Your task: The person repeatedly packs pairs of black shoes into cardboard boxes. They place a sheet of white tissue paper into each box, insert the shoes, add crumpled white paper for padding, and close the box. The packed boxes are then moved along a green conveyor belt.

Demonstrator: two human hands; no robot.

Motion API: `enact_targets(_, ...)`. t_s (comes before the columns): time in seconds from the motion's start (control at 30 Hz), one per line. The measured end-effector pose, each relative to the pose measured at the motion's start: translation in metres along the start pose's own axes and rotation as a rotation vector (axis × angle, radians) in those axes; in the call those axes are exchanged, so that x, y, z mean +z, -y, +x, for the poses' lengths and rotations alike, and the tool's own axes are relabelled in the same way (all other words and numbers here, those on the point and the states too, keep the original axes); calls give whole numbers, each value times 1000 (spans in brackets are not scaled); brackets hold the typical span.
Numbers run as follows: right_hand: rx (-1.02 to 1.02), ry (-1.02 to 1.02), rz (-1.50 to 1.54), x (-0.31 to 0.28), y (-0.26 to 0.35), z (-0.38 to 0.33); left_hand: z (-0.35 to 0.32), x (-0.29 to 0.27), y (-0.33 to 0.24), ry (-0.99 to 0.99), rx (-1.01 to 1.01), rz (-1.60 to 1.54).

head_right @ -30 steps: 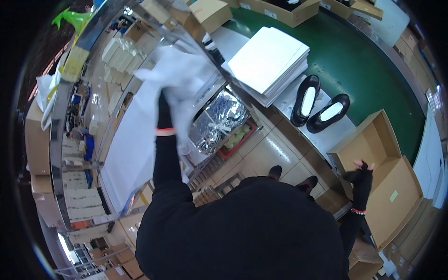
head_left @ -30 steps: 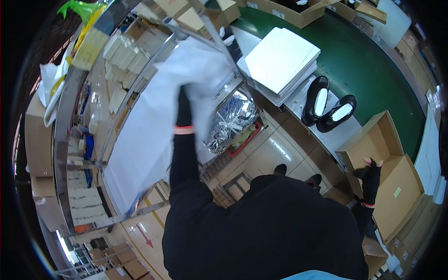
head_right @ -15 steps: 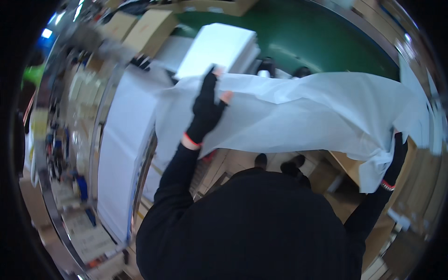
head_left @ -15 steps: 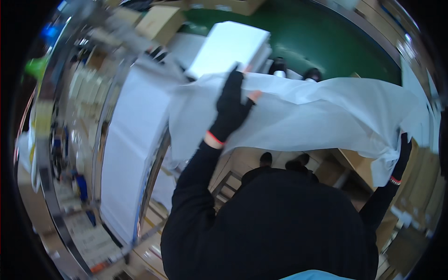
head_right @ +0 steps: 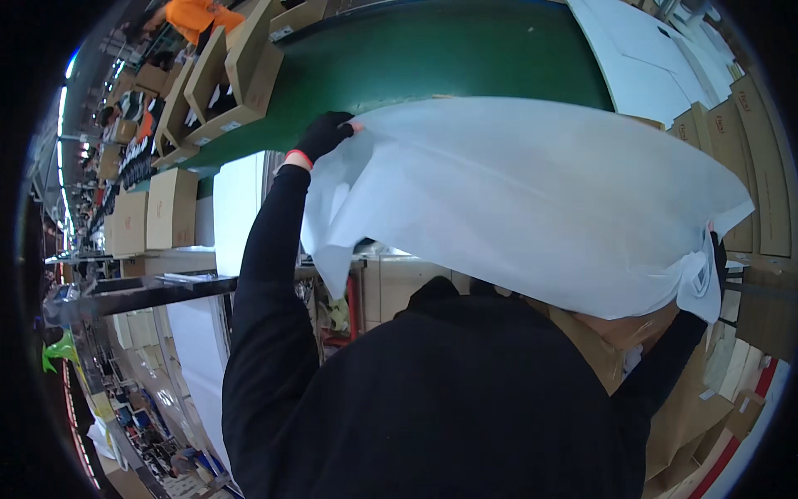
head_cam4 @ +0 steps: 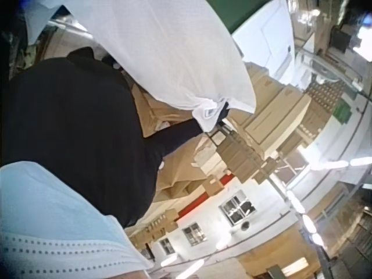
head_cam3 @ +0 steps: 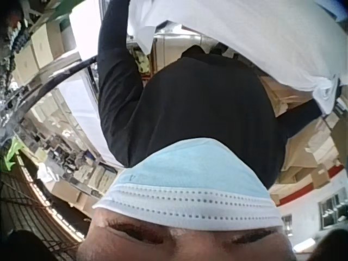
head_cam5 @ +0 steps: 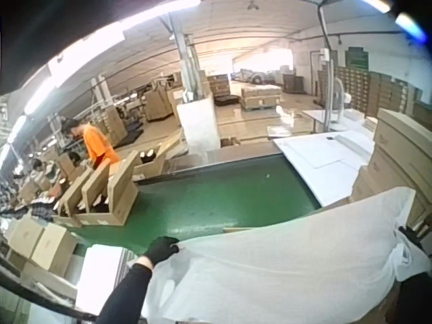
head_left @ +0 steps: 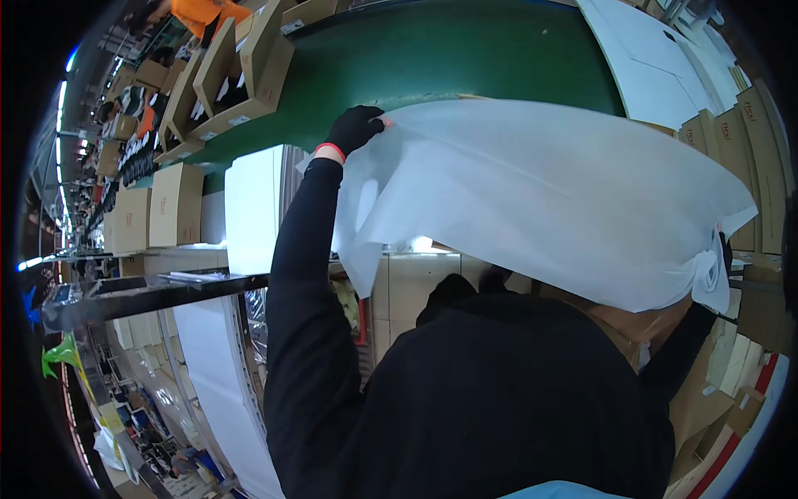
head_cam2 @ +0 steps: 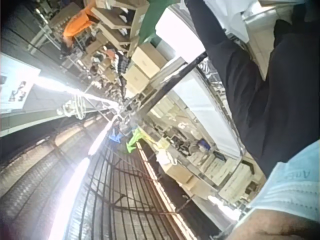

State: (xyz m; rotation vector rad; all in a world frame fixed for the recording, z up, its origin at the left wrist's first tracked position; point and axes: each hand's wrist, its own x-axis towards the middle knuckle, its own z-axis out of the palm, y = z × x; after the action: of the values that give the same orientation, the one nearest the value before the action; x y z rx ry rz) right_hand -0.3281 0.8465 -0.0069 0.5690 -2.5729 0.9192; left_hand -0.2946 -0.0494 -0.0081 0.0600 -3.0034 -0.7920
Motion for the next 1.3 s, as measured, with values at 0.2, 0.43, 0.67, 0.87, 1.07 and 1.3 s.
enact_targets(0.2,728,8,995,13,-12,13,22,36,-32,-475,-32,682)
enact_targets(0.43,667,-13,863,-40,12,3,3,54,47,-89,-503,217)
enact_targets(0.67,366,-306,-1094,-93,188,16,25,49,119,73,-254,-383)
enact_targets(0.87,-152,123,-585,105,287,65,25,33,147,-66,-248,231)
enact_targets(1.07,-45,491,-691,161,265,88,-3,22,-72,-300,155,295)
enact_targets(1.3,-81,436,-776,185,202,119,-94,116,-112,147,-163,-35)
